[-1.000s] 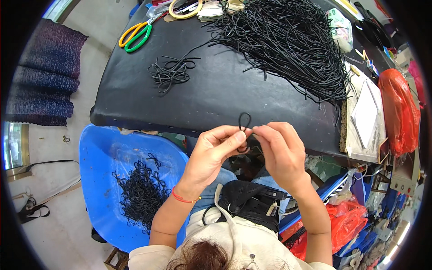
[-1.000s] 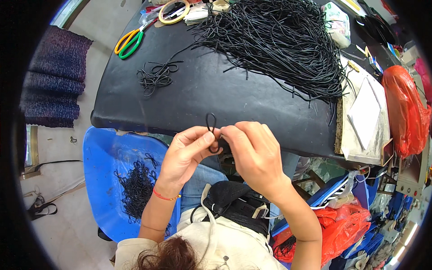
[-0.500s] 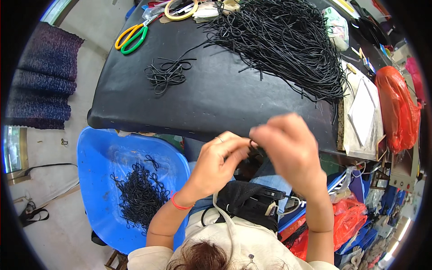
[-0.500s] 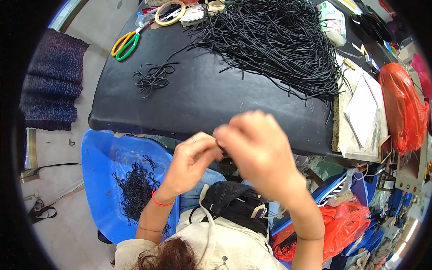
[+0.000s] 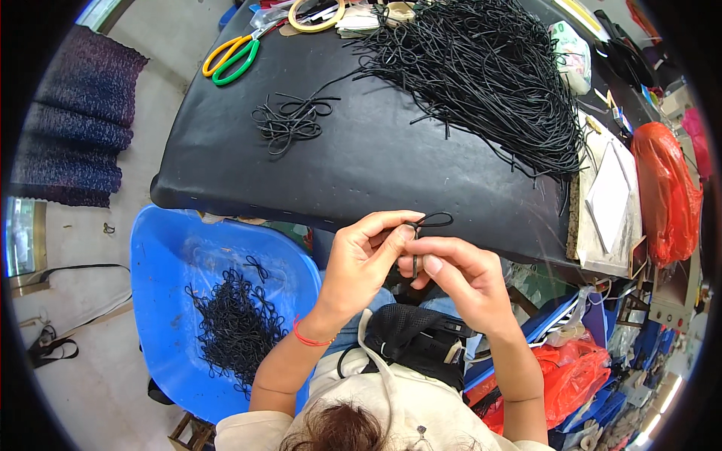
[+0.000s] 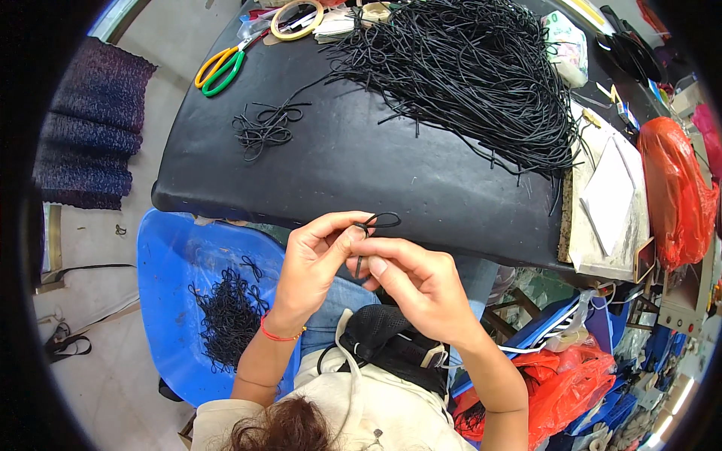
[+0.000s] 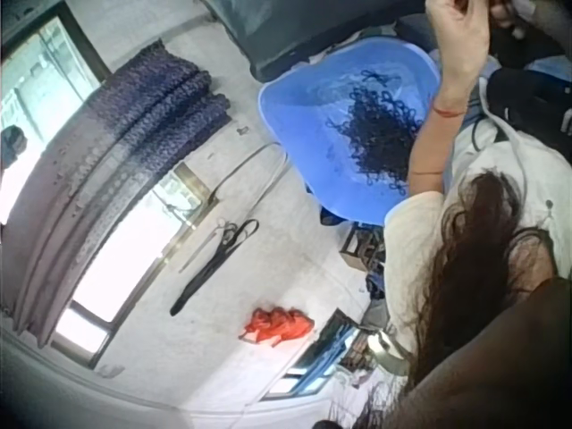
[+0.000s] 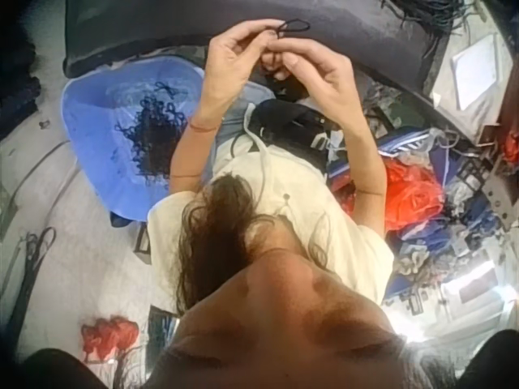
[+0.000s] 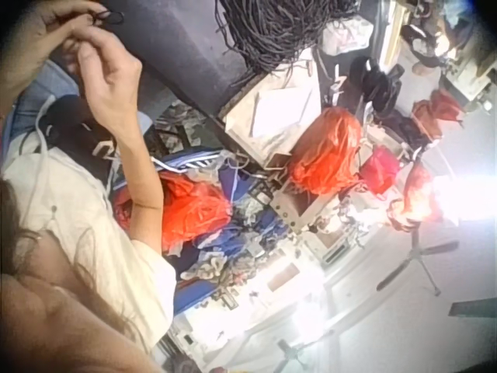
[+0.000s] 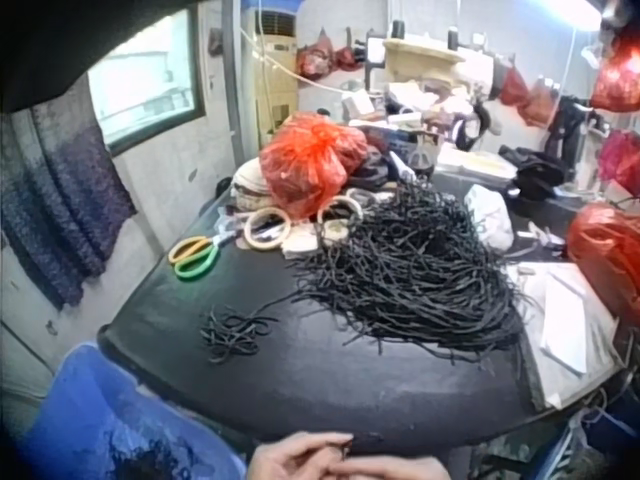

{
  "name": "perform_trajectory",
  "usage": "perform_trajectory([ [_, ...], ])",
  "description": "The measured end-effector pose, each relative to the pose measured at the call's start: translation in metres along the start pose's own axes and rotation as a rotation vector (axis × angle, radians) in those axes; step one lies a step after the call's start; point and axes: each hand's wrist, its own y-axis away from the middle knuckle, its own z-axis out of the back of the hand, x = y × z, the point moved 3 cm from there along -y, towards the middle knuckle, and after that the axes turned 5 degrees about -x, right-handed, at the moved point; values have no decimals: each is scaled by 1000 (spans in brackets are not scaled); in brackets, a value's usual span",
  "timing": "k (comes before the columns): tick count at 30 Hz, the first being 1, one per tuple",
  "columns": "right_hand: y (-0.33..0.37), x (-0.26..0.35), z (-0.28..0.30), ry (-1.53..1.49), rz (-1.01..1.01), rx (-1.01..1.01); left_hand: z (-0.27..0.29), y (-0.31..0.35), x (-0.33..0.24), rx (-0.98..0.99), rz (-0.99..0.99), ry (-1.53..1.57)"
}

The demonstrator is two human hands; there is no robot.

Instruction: The person repeatedly picks up black cords from a table, ties them into knots by hand, and places the finished knots into a blue bin. The process is continuous and repetitive throughout the clip.

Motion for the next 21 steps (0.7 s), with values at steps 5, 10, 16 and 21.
perform_trajectory([
  [5, -3, -5, 6, 13, 32, -75, 0, 2, 1, -34, 4, 135],
  [10, -4, -6, 0, 196, 127, -307, -10, 8, 3, -166, -127, 118],
  [16, -15, 4, 4, 551, 188, -415, -6, 10, 5, -171, -114, 60],
  [21, -20, -10, 14, 402, 267, -137, -3, 12, -1, -59, -183, -440],
])
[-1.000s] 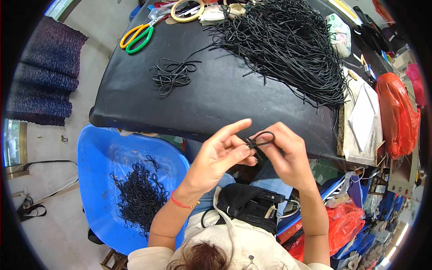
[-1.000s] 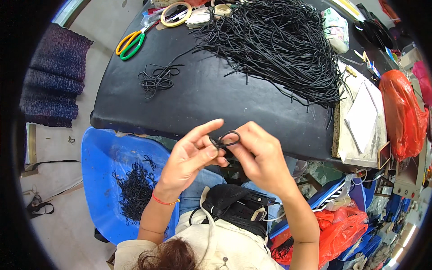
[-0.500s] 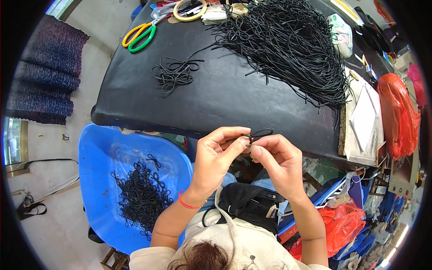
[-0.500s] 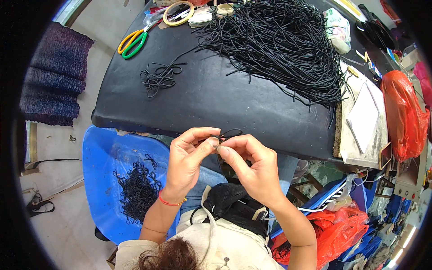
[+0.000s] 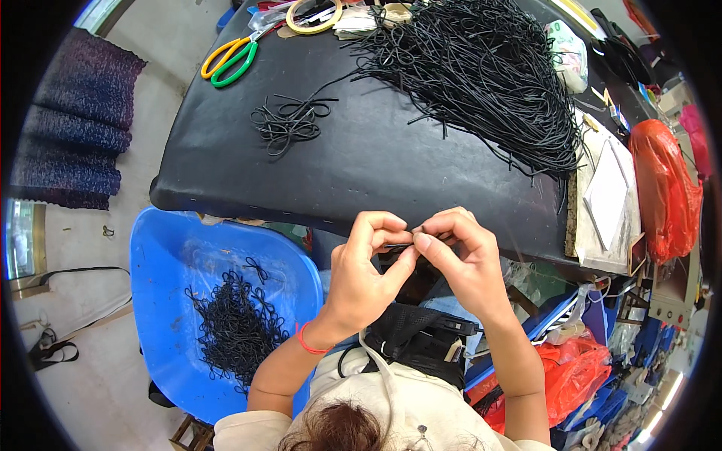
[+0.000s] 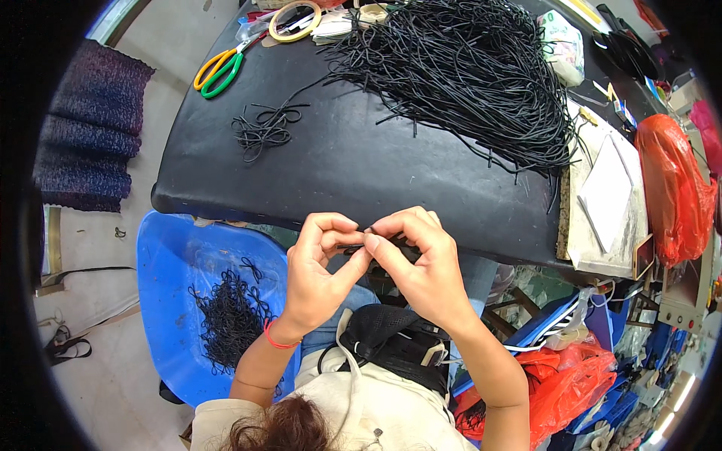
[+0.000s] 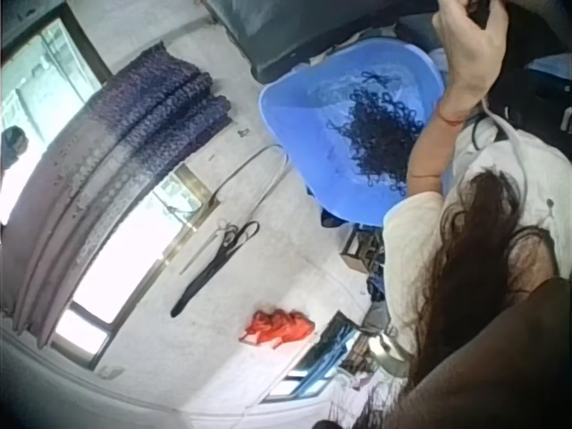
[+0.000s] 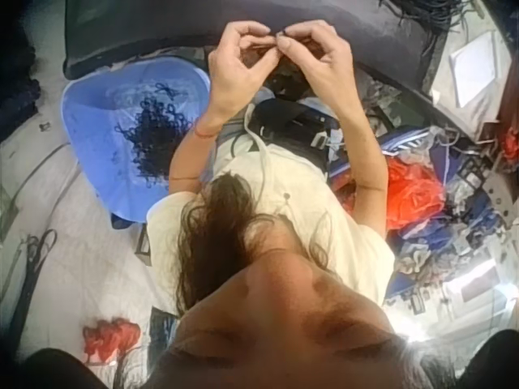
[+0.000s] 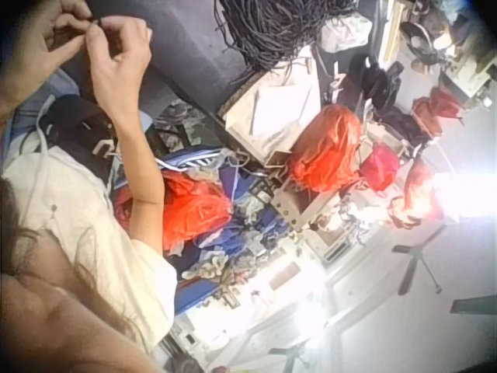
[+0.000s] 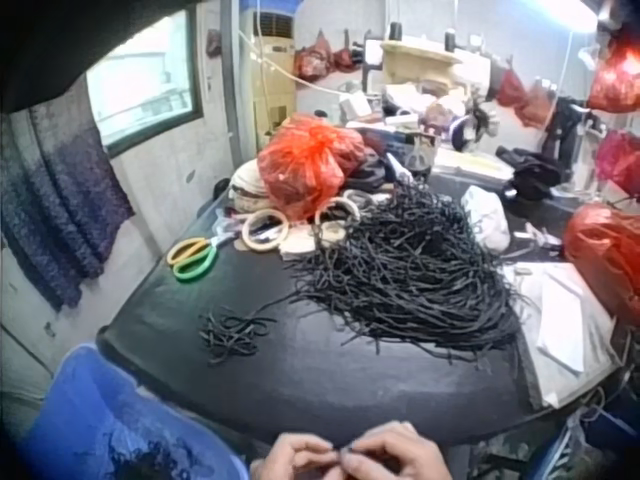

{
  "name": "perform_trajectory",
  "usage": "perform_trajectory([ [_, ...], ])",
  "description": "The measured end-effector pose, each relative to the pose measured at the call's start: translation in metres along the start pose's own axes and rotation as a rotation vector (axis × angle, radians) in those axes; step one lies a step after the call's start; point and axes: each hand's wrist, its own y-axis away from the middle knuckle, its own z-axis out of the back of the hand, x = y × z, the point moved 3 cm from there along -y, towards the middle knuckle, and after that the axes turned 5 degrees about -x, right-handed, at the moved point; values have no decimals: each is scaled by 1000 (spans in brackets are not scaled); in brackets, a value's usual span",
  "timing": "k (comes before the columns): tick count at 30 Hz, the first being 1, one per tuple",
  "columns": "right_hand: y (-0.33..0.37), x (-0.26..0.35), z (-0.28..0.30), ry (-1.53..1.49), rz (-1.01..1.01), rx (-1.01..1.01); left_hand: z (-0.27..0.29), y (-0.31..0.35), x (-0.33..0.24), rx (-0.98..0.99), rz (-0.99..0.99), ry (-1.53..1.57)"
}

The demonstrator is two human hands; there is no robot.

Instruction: The person repeatedly picks up black cords from a table, ties them into knots by hand, and places the finished knots into a blue bin. The process is continuous and repetitive throughout the clip.

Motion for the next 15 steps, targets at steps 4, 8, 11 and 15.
perform_trajectory([
  [4, 2, -1, -8, -477, -379, -50, 2, -4, 2, 186, 145, 170],
  [8, 5, -5, -5, -466, -397, -94, -3, 0, -2, 228, 173, 84],
  [11, 6, -5, -4, -496, -362, -178, -3, 0, -10, 232, 42, -3],
  [15, 2, -2, 7, -439, -489, -118, 4, -5, -12, 243, 57, -27],
])
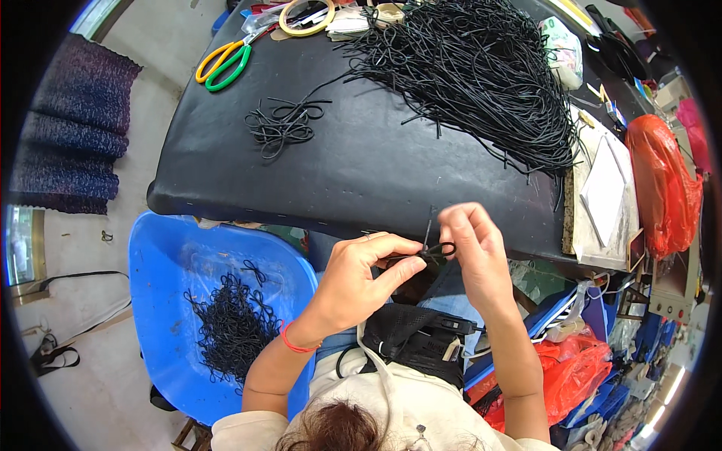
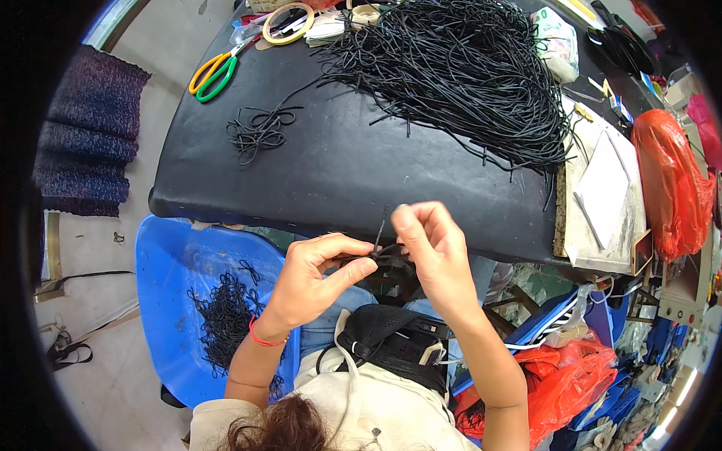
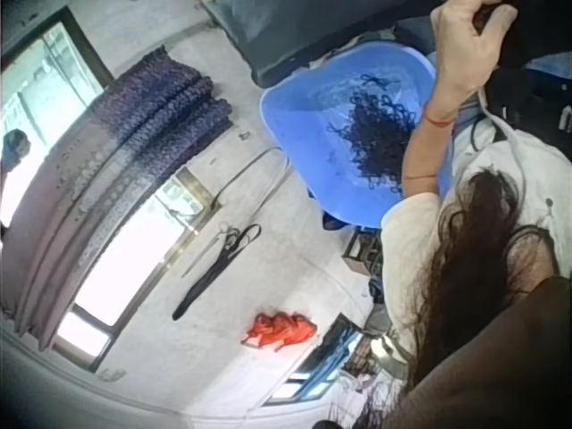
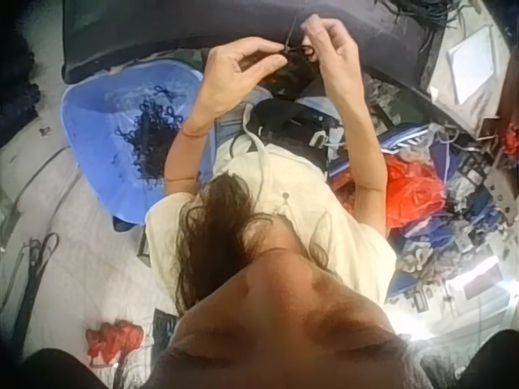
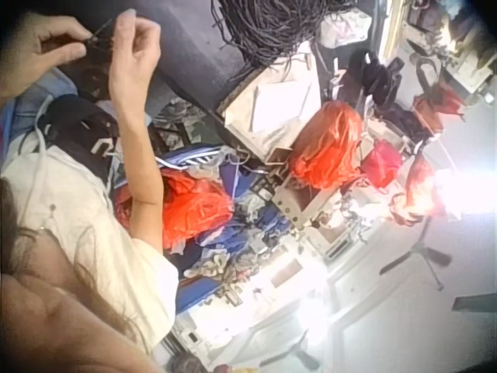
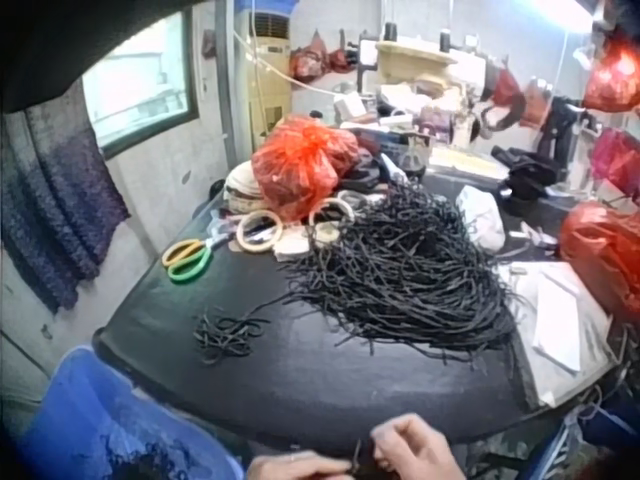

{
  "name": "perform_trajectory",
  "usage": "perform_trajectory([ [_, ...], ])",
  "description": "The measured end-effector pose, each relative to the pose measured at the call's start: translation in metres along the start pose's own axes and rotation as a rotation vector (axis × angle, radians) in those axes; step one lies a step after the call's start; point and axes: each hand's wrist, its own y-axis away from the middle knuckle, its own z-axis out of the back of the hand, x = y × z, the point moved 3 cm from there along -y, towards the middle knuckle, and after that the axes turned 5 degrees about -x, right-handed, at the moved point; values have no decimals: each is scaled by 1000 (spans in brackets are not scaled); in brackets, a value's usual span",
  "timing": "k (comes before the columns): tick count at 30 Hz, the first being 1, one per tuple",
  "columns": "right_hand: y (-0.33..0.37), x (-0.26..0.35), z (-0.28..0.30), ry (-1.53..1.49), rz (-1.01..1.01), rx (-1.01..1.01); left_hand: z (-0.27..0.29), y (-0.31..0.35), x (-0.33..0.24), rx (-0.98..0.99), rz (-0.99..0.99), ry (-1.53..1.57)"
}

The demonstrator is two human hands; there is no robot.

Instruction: The person repeatedly picks up black cords from a table, ties them into knots by hand, and places the finished knots into a blue bin. The process is continuous and repetitive throughout the clip.

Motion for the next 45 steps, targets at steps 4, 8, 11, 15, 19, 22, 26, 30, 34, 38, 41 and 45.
perform_trajectory([
  [4, 4, -15, -1, 151, 52, 213, -1, -2, -3, 57, -14, -10],
  [8, 7, -9, -6, 55, 62, 181, 0, -1, 0, 46, 79, 5],
  [11, 9, -7, -8, 70, 139, 172, -5, 0, 13, 141, 255, 244],
  [15, 9, -11, -5, 68, 156, 131, -11, 1, 14, 106, 259, 421],
  [19, 11, -10, -8, 33, 160, 84, -12, 4, 10, 131, 305, 472],
  [22, 11, -10, -9, 53, 172, 22, -12, 5, 8, 119, 296, 472],
  [26, 5, -13, -9, 81, 120, -17, -17, 15, 14, 53, 91, 282],
  [30, 6, -18, -9, 121, 161, -100, -17, 11, 18, 8, -6, 176],
  [34, 13, -17, -13, 203, 298, -143, -22, 8, 30, -133, 78, 394],
  [38, 18, -13, -12, 70, 253, -42, -19, 6, 24, -187, 81, 378],
  [41, 25, -19, -16, 65, 302, -146, -25, 8, 15, -316, -36, 126],
  [45, 18, -19, -12, -202, 26, 2, -19, 2, 16, -202, 79, 319],
])
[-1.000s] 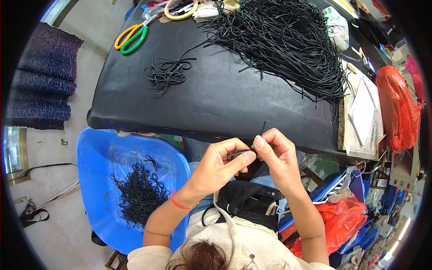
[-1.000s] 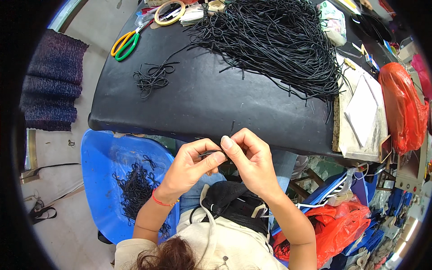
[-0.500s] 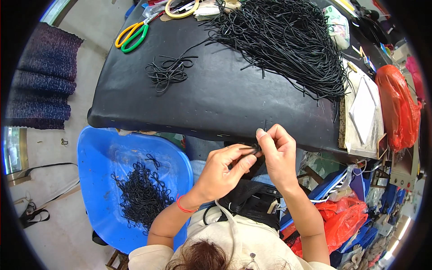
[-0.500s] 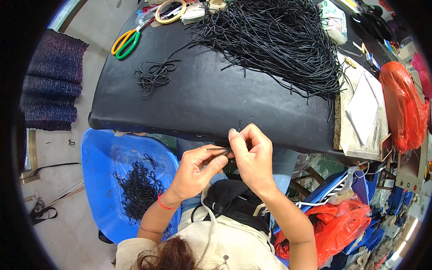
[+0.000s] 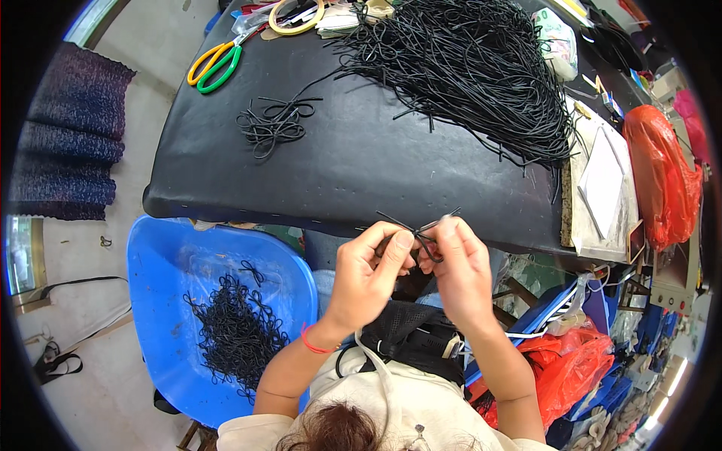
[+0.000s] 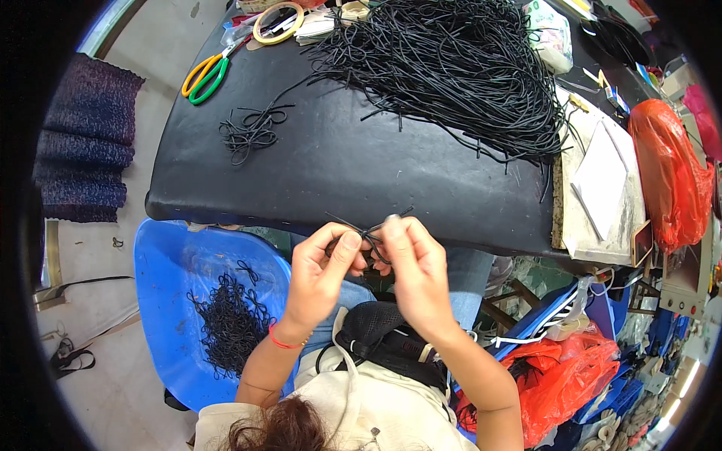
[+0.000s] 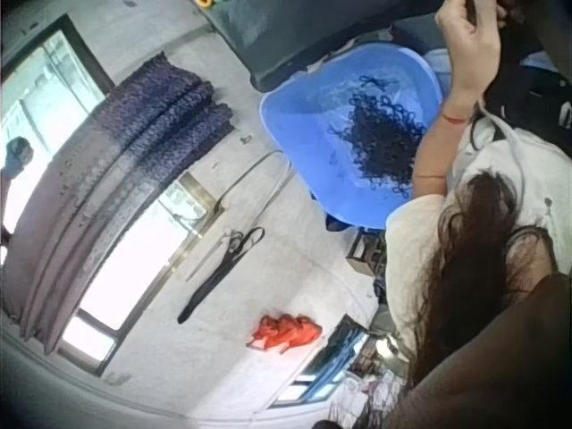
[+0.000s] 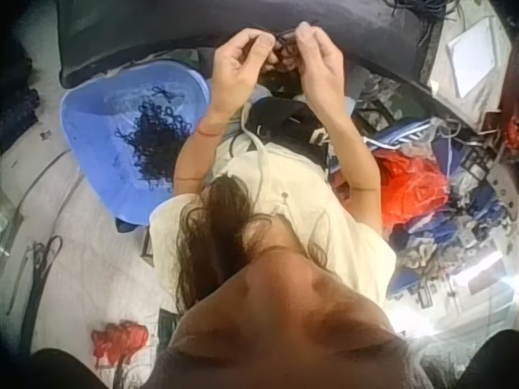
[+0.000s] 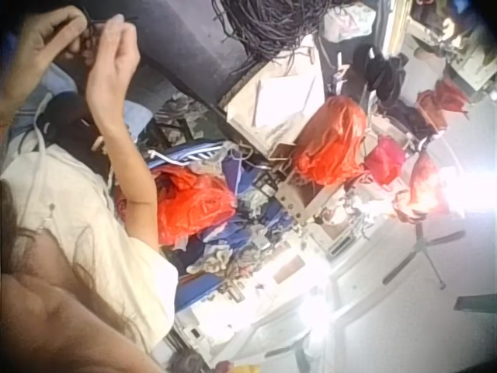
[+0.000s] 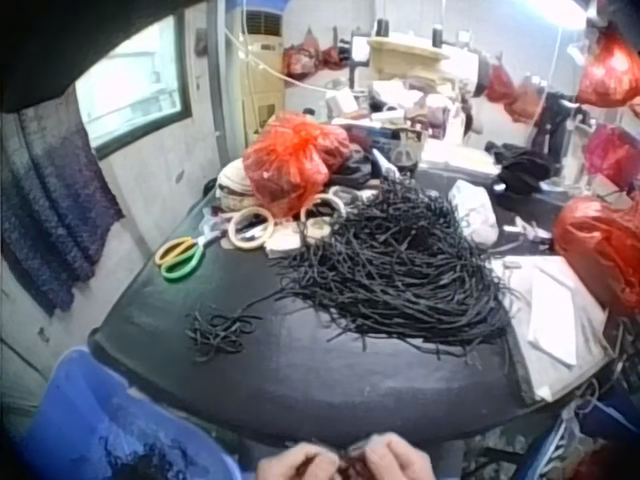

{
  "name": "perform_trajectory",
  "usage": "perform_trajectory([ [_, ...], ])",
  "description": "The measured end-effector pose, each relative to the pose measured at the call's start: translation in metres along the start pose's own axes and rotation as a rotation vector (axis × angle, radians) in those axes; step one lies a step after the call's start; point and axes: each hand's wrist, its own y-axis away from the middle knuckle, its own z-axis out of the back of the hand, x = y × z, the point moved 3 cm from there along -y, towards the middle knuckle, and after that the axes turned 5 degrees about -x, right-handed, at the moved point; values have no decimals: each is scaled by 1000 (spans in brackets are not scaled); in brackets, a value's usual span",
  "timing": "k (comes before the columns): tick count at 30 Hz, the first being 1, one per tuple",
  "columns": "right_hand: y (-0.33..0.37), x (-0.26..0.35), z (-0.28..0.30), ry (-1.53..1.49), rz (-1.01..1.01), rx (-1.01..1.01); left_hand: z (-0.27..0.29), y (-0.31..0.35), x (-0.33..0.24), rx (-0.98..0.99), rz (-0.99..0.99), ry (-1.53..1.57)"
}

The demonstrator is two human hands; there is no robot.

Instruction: The person repeatedly picks up black cords from a table, ties them into knots by hand, and places the finished knots into a blue bin. The process is continuous and repetitive throughout the clip.

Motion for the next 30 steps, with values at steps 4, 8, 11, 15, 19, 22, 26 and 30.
perform_trajectory([
  [4, 5, 13, 6, 172, 12, 101, 6, -1, -1, 36, 27, -26],
  [8, 5, 12, 6, 237, 64, 147, 5, 4, -2, 31, 31, -22],
  [11, 4, 14, 7, 276, 101, 178, 2, 6, -3, 4, 59, 29],
  [15, 5, 15, 7, 261, 72, 188, 4, 4, 0, 31, 103, 94],
  [19, 8, 10, 2, 111, -74, 146, -1, 0, 5, -72, -75, 256],
  [22, 13, 6, -9, 47, -43, 123, -6, -6, 3, -3, 27, 416],
  [26, 24, 27, 0, 295, 130, 15, 8, -12, -12, 73, 134, 373],
  [30, -4, 39, -1, 557, 451, 42, 4, -8, -19, 224, 192, 263],
])
